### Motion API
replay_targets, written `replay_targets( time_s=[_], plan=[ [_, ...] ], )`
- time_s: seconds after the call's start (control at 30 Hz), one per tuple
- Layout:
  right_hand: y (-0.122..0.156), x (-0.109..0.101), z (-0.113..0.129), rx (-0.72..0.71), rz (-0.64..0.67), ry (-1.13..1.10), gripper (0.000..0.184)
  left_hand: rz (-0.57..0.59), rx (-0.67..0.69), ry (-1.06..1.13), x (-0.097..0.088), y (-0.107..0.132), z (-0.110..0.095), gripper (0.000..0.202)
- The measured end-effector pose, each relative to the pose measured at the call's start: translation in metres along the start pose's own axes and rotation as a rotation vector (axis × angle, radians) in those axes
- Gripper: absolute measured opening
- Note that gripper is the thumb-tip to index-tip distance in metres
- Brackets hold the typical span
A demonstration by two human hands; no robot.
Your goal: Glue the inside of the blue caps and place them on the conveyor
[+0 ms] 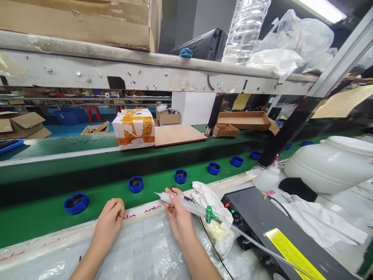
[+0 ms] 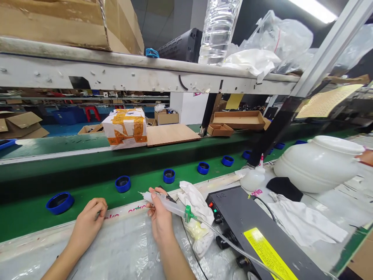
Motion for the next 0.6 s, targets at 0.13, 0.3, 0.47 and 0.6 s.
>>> replay_targets(
  time_s=[0.13, 0.3, 0.47, 0.6],
  plan=[
    [0.001, 0.001, -0.001, 0.023, -0.034, -0.013, 0.059, 0.012, -0.020, -0.055, 0.001, 0.004, 0.011, 0.022],
    [0.000, 0.000, -0.001, 0.011, -0.062, 0.001, 0.058, 0.070, -0.042, -0.053, 0.010, 0.008, 0.025, 0.027],
    [-0.001, 0.000, 0.000, 0.014, -0.075, -0.003, 0.054, 0.168, -0.144, -0.028, 0.023, 0.006, 0.036, 0.037],
    [-0.001, 0.000, 0.002, 0.005, -0.078, -0.005, 0.052, 0.219, -0.247, -0.065, 0.033, 0.003, 0.036, 0.047]
  ],
)
Point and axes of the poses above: each hand's wrist, its own y-axis away from the middle knuckle, its own x-axis out of the palm, z = x × y, the point moved 8 cm from there along -y, towards the middle knuckle, and after that the axes turned 12 degrees about -y, right-handed, at the moved point
